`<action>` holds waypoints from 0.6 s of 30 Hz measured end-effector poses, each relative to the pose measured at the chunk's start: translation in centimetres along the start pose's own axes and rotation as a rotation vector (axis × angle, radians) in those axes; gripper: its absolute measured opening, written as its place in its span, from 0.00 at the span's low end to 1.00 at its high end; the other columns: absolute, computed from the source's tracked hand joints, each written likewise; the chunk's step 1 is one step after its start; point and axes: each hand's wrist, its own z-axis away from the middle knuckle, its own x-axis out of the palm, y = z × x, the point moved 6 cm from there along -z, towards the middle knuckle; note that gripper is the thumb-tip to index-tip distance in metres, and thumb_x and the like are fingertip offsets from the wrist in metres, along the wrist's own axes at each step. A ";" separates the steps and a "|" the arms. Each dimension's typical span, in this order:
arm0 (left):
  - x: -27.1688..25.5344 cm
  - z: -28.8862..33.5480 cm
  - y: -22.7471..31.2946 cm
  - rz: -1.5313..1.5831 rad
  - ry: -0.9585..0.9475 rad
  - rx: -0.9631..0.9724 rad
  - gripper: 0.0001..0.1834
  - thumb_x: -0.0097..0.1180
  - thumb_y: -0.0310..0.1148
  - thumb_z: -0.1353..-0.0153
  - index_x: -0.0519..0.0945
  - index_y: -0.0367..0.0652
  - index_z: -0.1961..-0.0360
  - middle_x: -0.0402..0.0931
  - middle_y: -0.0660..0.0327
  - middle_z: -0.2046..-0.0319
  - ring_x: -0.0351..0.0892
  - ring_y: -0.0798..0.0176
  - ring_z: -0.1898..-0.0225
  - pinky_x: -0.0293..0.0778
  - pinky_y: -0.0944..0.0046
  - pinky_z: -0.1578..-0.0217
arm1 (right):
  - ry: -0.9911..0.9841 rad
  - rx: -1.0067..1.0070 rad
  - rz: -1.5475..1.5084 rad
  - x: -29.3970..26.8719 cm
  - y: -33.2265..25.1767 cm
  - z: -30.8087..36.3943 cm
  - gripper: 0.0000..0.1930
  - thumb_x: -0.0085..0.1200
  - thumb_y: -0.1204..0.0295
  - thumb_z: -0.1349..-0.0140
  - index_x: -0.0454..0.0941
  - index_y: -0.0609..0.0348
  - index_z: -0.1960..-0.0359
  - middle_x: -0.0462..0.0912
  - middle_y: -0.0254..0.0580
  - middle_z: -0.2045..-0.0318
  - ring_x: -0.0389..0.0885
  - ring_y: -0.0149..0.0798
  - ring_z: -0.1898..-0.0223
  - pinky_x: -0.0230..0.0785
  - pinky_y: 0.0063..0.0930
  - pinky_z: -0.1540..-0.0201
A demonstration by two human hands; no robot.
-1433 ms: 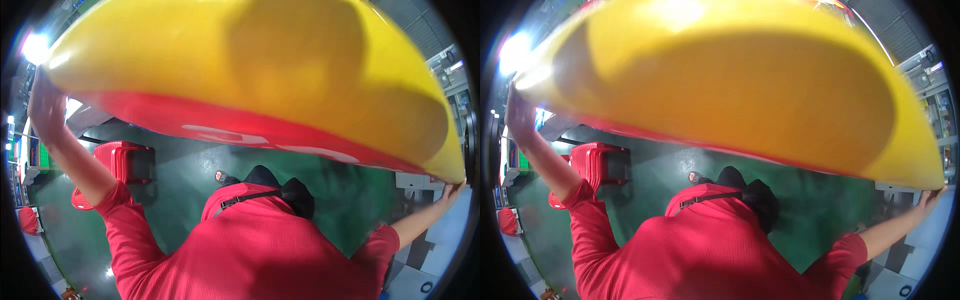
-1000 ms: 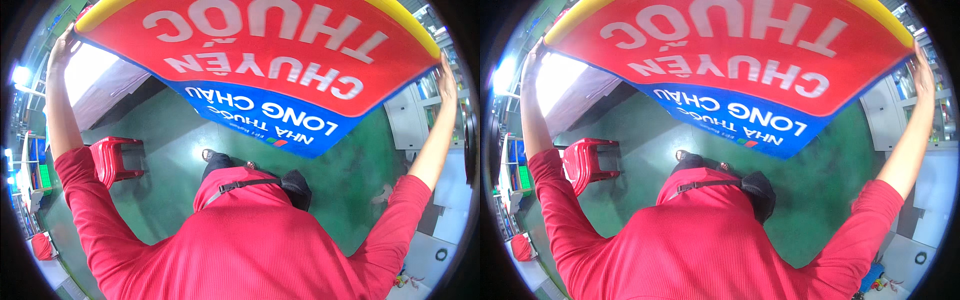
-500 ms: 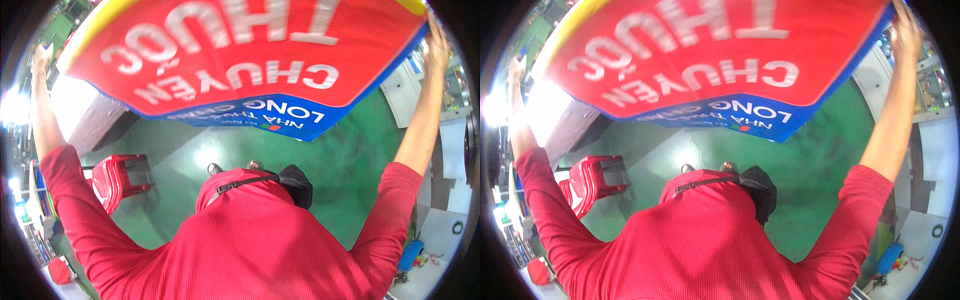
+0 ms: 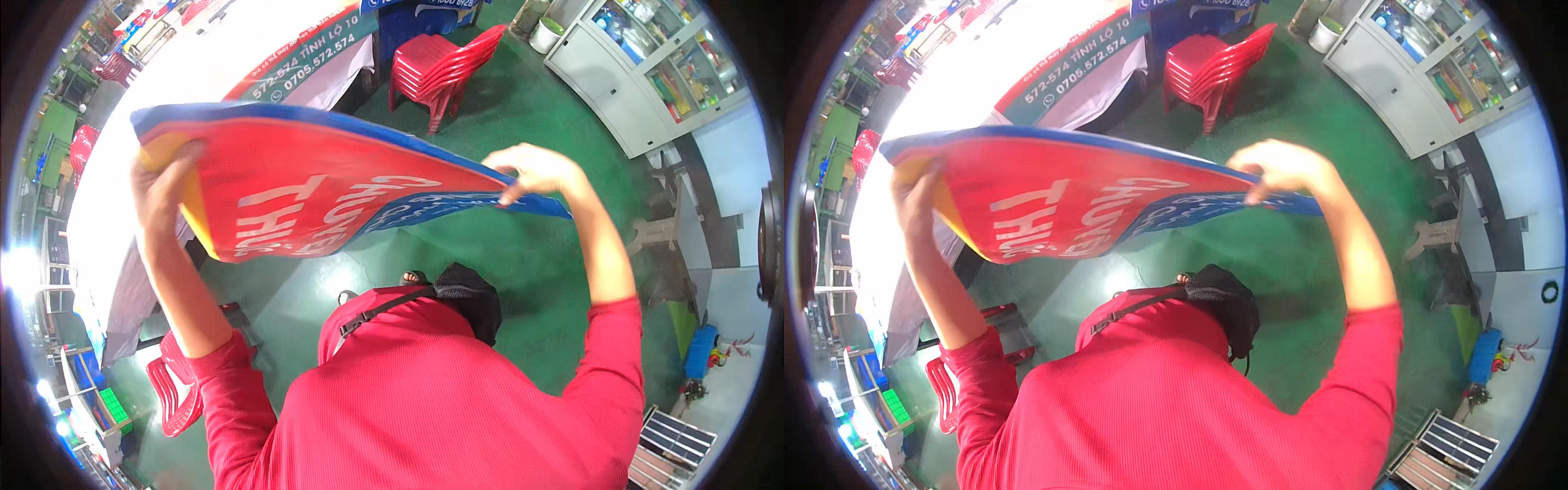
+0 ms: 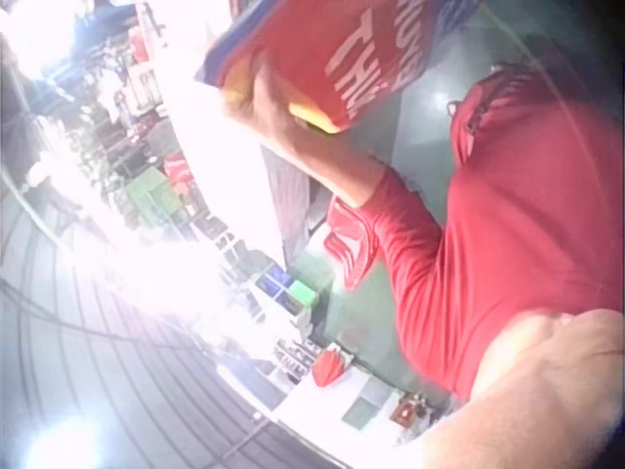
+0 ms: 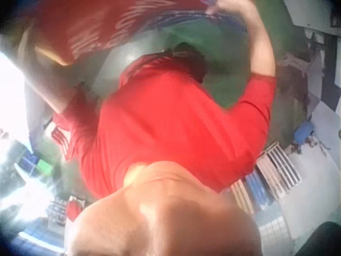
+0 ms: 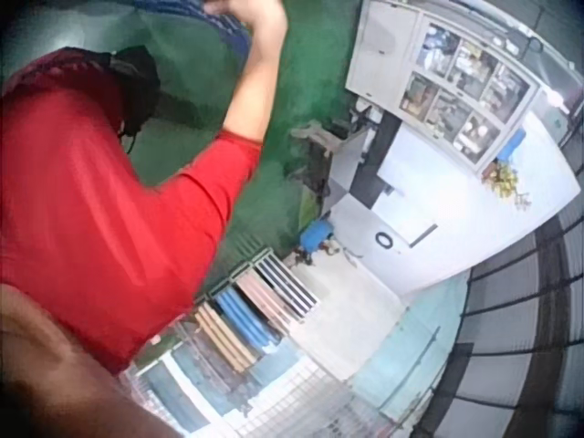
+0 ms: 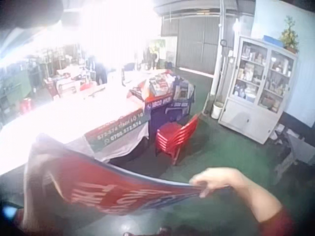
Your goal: The person folds large printed banners on a table, one at a time, by grasping the edges and bringing the corners together before smoothing the surface.
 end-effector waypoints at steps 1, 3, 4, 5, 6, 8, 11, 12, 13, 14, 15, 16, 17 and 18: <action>-1.5 0.0 -0.4 -0.105 0.014 0.039 0.10 0.55 0.21 0.52 0.76 0.37 0.65 0.76 0.63 0.71 0.74 0.71 0.69 0.69 0.71 0.66 | 0.089 0.230 0.120 2.0 3.8 2.3 0.19 0.62 0.71 0.62 0.77 0.55 0.63 0.79 0.43 0.68 0.77 0.46 0.63 0.68 0.34 0.59; -6.9 1.1 -3.7 0.043 0.260 0.035 0.08 0.56 0.24 0.50 0.76 0.39 0.66 0.75 0.64 0.69 0.73 0.71 0.66 0.67 0.71 0.62 | 0.282 0.429 0.230 4.6 8.7 5.4 0.08 0.57 0.73 0.56 0.79 0.53 0.70 0.79 0.43 0.72 0.77 0.46 0.67 0.69 0.32 0.65; -10.4 2.4 -3.3 -0.022 0.299 0.027 0.09 0.56 0.25 0.49 0.75 0.40 0.65 0.75 0.64 0.67 0.72 0.71 0.64 0.66 0.70 0.59 | 0.413 0.509 0.005 5.4 8.1 5.4 0.04 0.57 0.72 0.54 0.79 0.54 0.75 0.79 0.42 0.77 0.77 0.46 0.72 0.68 0.32 0.67; -12.3 3.2 -4.6 -0.013 0.315 -0.005 0.09 0.56 0.25 0.49 0.75 0.39 0.65 0.75 0.64 0.67 0.72 0.71 0.64 0.66 0.70 0.59 | 0.538 0.385 0.056 6.7 8.5 5.3 0.03 0.57 0.71 0.54 0.79 0.54 0.77 0.79 0.41 0.78 0.77 0.46 0.74 0.68 0.32 0.68; -13.2 3.5 -5.4 0.001 0.328 -0.027 0.09 0.56 0.26 0.48 0.75 0.39 0.64 0.75 0.64 0.67 0.72 0.71 0.65 0.66 0.69 0.59 | 0.670 0.262 0.107 7.7 9.1 5.5 0.03 0.57 0.71 0.54 0.79 0.54 0.78 0.79 0.40 0.80 0.77 0.45 0.76 0.67 0.31 0.69; -13.9 3.8 -5.7 -0.094 0.266 -0.091 0.08 0.55 0.27 0.48 0.75 0.39 0.65 0.75 0.64 0.68 0.72 0.71 0.65 0.66 0.69 0.59 | 0.707 0.235 0.199 8.4 7.7 4.9 0.05 0.59 0.68 0.55 0.79 0.55 0.78 0.78 0.41 0.81 0.76 0.45 0.78 0.67 0.31 0.69; -14.7 5.6 -6.8 -0.157 0.293 -0.168 0.07 0.55 0.28 0.48 0.76 0.38 0.67 0.75 0.62 0.70 0.73 0.70 0.66 0.67 0.69 0.60 | 0.527 0.378 0.032 10.2 7.6 4.1 0.07 0.61 0.67 0.57 0.79 0.54 0.78 0.79 0.39 0.78 0.77 0.45 0.74 0.66 0.31 0.66; -15.1 6.5 -7.1 -0.126 0.380 -0.178 0.06 0.54 0.28 0.48 0.77 0.37 0.69 0.76 0.62 0.71 0.73 0.70 0.67 0.67 0.69 0.61 | 0.515 0.378 0.032 10.2 7.1 4.0 0.07 0.61 0.67 0.57 0.79 0.54 0.78 0.79 0.39 0.78 0.77 0.45 0.74 0.66 0.31 0.66; -15.4 6.8 -6.2 -0.245 0.275 -0.169 0.05 0.53 0.26 0.49 0.77 0.36 0.71 0.76 0.61 0.74 0.74 0.68 0.68 0.68 0.67 0.62 | 0.561 0.332 0.025 9.8 6.4 3.8 0.07 0.61 0.67 0.57 0.79 0.54 0.78 0.79 0.37 0.78 0.77 0.42 0.73 0.63 0.33 0.64; -15.4 7.4 -5.5 -0.110 0.250 -0.128 0.06 0.53 0.26 0.50 0.77 0.35 0.71 0.76 0.60 0.73 0.75 0.65 0.68 0.69 0.66 0.62 | 0.608 0.285 0.016 9.6 5.9 3.8 0.06 0.61 0.67 0.57 0.78 0.53 0.79 0.80 0.35 0.78 0.76 0.40 0.72 0.60 0.36 0.61; -16.4 8.2 -5.3 -0.179 0.319 -0.134 0.06 0.53 0.27 0.50 0.77 0.35 0.71 0.76 0.59 0.72 0.75 0.64 0.67 0.69 0.65 0.61 | 0.612 0.296 -0.055 10.0 6.2 3.9 0.07 0.62 0.68 0.57 0.78 0.55 0.78 0.79 0.37 0.77 0.77 0.41 0.72 0.65 0.34 0.66; -17.6 8.8 -4.9 -0.253 0.380 -0.139 0.08 0.52 0.29 0.49 0.77 0.35 0.71 0.76 0.58 0.71 0.75 0.63 0.66 0.69 0.64 0.60 | 0.604 0.301 -0.062 11.2 6.4 4.1 0.07 0.62 0.68 0.57 0.78 0.55 0.78 0.79 0.37 0.77 0.77 0.41 0.72 0.65 0.34 0.66; -18.2 9.6 -3.7 -0.379 0.363 -0.099 0.08 0.50 0.30 0.47 0.76 0.36 0.73 0.75 0.59 0.73 0.74 0.63 0.67 0.69 0.62 0.60 | 0.652 0.215 -0.175 12.7 6.3 4.6 0.07 0.62 0.69 0.57 0.77 0.55 0.78 0.79 0.38 0.74 0.77 0.42 0.71 0.66 0.33 0.68; -18.6 10.0 -2.4 -0.506 0.345 -0.055 0.09 0.48 0.31 0.45 0.75 0.37 0.74 0.74 0.60 0.74 0.73 0.63 0.68 0.69 0.60 0.61 | 0.700 0.135 -0.294 14.6 6.2 5.3 0.07 0.62 0.69 0.58 0.77 0.55 0.78 0.78 0.40 0.72 0.77 0.43 0.70 0.68 0.32 0.69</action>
